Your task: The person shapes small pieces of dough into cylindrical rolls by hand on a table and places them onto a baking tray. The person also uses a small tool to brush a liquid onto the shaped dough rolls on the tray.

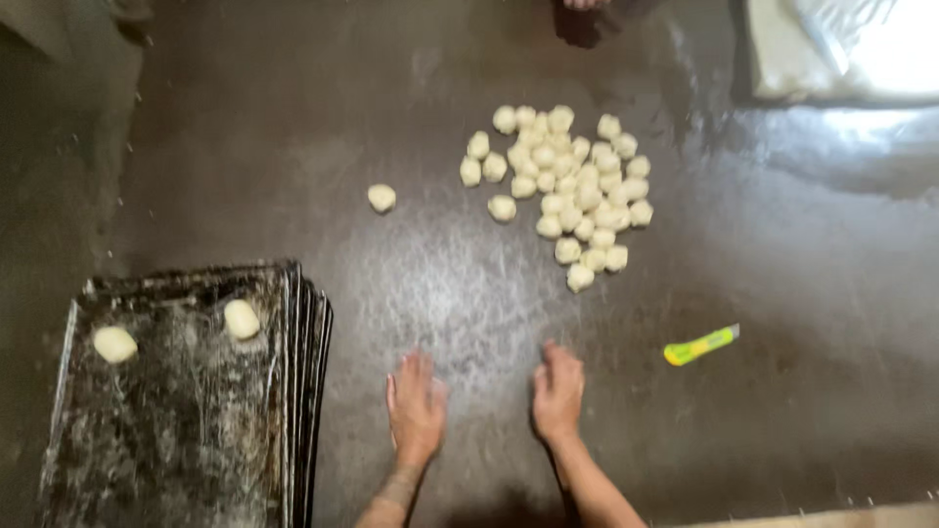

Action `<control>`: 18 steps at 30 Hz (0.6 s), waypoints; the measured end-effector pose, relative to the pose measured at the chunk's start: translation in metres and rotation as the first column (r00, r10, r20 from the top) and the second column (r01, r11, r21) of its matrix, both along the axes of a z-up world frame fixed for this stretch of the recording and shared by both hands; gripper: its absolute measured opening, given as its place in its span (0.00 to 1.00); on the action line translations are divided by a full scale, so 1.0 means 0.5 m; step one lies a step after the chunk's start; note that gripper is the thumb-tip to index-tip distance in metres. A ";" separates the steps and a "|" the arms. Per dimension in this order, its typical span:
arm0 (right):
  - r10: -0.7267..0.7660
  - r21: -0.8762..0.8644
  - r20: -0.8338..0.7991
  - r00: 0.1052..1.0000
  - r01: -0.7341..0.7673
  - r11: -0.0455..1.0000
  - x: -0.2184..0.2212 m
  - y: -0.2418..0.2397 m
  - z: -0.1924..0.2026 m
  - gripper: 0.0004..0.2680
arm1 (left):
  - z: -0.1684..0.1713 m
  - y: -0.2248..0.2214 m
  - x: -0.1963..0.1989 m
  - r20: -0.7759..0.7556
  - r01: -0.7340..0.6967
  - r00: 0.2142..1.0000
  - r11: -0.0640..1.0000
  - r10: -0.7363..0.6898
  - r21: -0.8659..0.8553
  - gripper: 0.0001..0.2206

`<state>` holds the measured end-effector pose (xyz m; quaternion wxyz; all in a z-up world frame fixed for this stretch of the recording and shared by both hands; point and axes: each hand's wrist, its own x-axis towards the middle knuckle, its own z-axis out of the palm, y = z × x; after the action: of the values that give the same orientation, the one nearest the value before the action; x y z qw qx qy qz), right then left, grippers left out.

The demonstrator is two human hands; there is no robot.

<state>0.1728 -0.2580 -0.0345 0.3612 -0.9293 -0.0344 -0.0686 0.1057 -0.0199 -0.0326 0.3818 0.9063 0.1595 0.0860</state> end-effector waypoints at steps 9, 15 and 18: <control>0.135 -0.193 0.002 0.991 -0.132 0.972 -0.063 -0.002 0.028 0.24 | 0.041 -0.039 -0.041 -0.162 0.166 0.980 0.926 -0.116 0.339 0.33; -0.064 -0.273 0.061 0.996 0.078 0.959 -0.088 -0.001 0.020 0.24 | 0.037 -0.049 -0.069 0.050 -0.004 0.999 0.954 -0.011 0.299 0.33; 0.103 -0.380 -0.009 0.995 -0.098 0.920 -0.060 0.010 0.018 0.25 | 0.036 -0.042 -0.038 -0.092 0.134 0.990 0.880 -0.103 0.456 0.34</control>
<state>0.1430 -0.2528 -0.0257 0.1772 -0.9783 -0.0966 -0.0473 0.0865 -0.0410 -0.0146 0.1547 0.9814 0.0914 0.0682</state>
